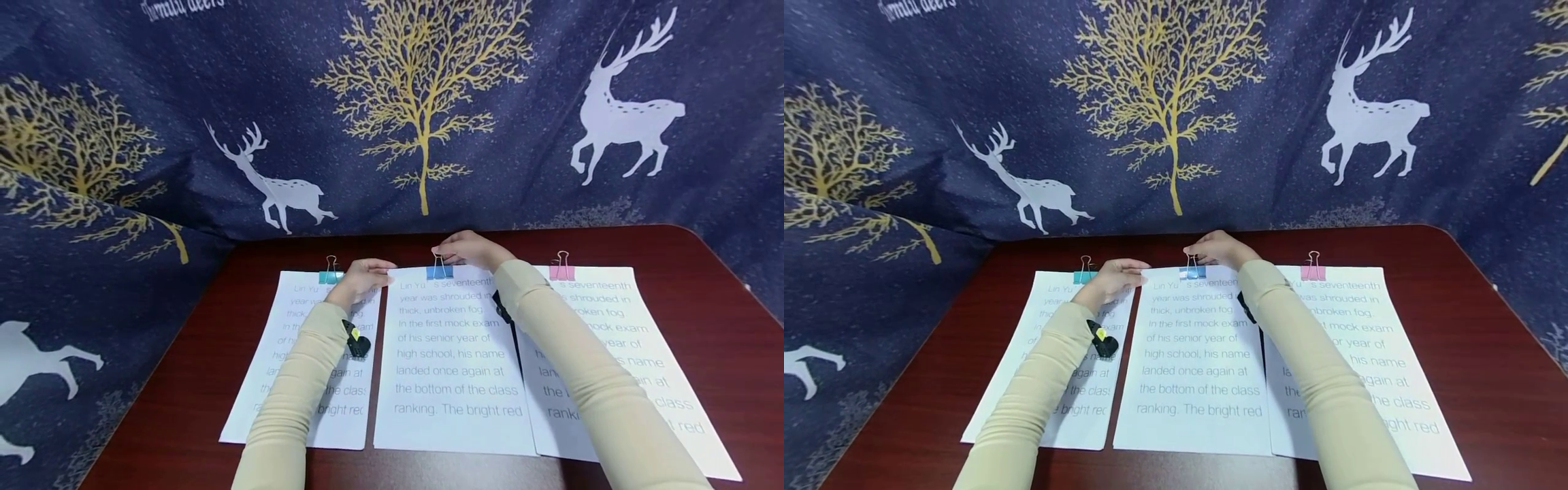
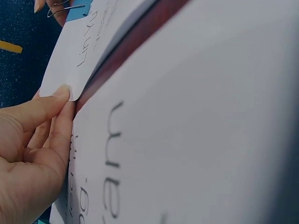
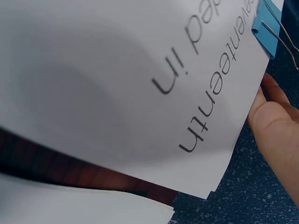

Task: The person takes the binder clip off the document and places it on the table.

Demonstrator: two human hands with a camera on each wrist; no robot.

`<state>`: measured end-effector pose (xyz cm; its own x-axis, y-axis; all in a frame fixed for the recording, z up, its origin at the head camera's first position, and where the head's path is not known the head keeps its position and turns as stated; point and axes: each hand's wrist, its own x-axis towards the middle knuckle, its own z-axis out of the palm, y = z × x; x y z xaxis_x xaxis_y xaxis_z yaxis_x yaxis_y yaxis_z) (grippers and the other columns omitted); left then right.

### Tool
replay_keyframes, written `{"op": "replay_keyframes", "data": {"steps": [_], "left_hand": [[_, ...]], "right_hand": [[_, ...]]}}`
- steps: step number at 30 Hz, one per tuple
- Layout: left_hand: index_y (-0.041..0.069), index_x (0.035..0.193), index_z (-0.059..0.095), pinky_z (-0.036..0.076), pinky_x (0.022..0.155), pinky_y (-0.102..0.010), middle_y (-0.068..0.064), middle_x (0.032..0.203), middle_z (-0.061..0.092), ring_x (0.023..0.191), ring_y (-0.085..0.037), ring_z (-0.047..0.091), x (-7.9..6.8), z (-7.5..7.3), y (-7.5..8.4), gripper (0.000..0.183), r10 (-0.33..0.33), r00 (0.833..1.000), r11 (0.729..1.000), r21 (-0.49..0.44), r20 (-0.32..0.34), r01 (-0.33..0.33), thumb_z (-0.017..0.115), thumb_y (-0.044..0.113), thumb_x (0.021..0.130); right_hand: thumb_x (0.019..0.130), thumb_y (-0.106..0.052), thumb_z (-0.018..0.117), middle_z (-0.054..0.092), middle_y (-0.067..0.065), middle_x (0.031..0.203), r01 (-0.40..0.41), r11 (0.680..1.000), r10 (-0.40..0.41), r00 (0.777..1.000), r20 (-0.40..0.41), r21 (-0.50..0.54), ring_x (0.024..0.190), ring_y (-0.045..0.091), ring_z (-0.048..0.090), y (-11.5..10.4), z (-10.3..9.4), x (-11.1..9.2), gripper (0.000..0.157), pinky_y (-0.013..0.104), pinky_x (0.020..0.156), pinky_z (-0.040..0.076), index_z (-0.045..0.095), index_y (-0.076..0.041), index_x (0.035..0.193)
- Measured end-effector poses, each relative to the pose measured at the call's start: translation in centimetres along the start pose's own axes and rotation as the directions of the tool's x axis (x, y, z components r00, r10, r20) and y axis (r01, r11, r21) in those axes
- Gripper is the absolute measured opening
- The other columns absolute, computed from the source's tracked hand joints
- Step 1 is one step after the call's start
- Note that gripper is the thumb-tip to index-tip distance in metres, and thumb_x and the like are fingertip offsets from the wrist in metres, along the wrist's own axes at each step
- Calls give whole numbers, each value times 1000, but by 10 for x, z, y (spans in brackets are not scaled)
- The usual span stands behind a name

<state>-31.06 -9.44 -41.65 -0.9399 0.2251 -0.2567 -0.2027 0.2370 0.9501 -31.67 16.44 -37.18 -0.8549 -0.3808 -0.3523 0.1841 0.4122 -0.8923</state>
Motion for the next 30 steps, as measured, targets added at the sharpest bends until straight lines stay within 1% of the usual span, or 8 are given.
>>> {"op": "replay_keyframes", "data": {"steps": [3, 7, 10, 14, 18, 24, 27, 30], "left_hand": [[-2, 120, 64, 54, 80, -24, -7, 104, 65, 82, -9, 61, 0, 0, -1, 37, -3, 1000, 1000, 25, -1, 3, 67, -7, 83], [0, 118, 65, 54, 81, -25, -11, 110, 65, 81, -8, 60, 1, 1, -3, 36, -11, 1000, 999, 38, -19, 12, 68, -6, 83], [0, 117, 66, 54, 79, -24, -12, 109, 66, 79, -8, 60, 1, 3, -3, 36, -7, 999, 999, 46, -37, 9, 68, -6, 82], [1, 116, 67, 53, 76, -21, -11, 107, 66, 76, -8, 60, 1, 5, -3, 35, -16, 998, 998, 52, -57, 19, 69, -6, 81], [0, 117, 66, 54, 79, -23, -12, 110, 65, 79, -8, 60, 2, 4, -4, 36, -32, 998, 999, 28, -63, 34, 69, -6, 82], [-1, 119, 65, 53, 88, -28, -12, 114, 63, 86, -10, 61, 1, 4, -3, 36, -38, 998, 999, -19, -47, 38, 67, -7, 83], [0, 119, 64, 53, 89, -29, -13, 116, 63, 87, -11, 62, 1, 4, -2, 36, -36, 999, 999, -17, -41, 35, 66, -6, 84], [0, 120, 64, 52, 91, -29, -14, 120, 62, 91, -13, 62, 2, 3, -2, 36, -36, 999, 999, -9, -36, 35, 67, -6, 84]], "right_hand": [[98, -19, 54, 40, 24, 144, -1, 998, -1, 1000, 20, 62, 133, 36, 40, 2, 0, 0, 55, 45, 113, 31, 35, 11, 139], [98, -21, 54, 36, 24, 148, 5, 996, -10, 998, 55, 90, 135, 37, 37, 4, 0, -1, 59, 45, 114, 27, 30, 11, 141], [97, -22, 55, 36, 23, 148, 17, 995, -22, 998, 54, 97, 136, 37, 36, 5, 0, -1, 63, 46, 114, 27, 28, 10, 143], [94, -19, 60, 45, 23, 142, 45, 995, -46, 999, 7, 93, 131, 35, 43, 6, 0, 0, 64, 43, 110, 35, 30, 8, 143], [92, -16, 63, 50, 23, 137, 64, 995, -63, 998, -14, 78, 126, 33, 49, 6, 0, 0, 62, 40, 106, 41, 34, 9, 141], [93, -18, 62, 48, 21, 140, 41, 999, -42, 999, 29, 31, 130, 32, 45, 6, -3, 1, 55, 41, 110, 36, 43, 12, 134], [91, -21, 65, 49, 20, 139, 11, 1000, -11, 1000, 20, 5, 130, 31, 45, 6, -2, 1, 55, 42, 111, 34, 47, 10, 133], [89, -23, 67, 50, 20, 137, -9, 1000, 9, 1000, 6, -7, 127, 31, 47, 6, -1, 2, 55, 44, 111, 34, 50, 8, 131]]}}
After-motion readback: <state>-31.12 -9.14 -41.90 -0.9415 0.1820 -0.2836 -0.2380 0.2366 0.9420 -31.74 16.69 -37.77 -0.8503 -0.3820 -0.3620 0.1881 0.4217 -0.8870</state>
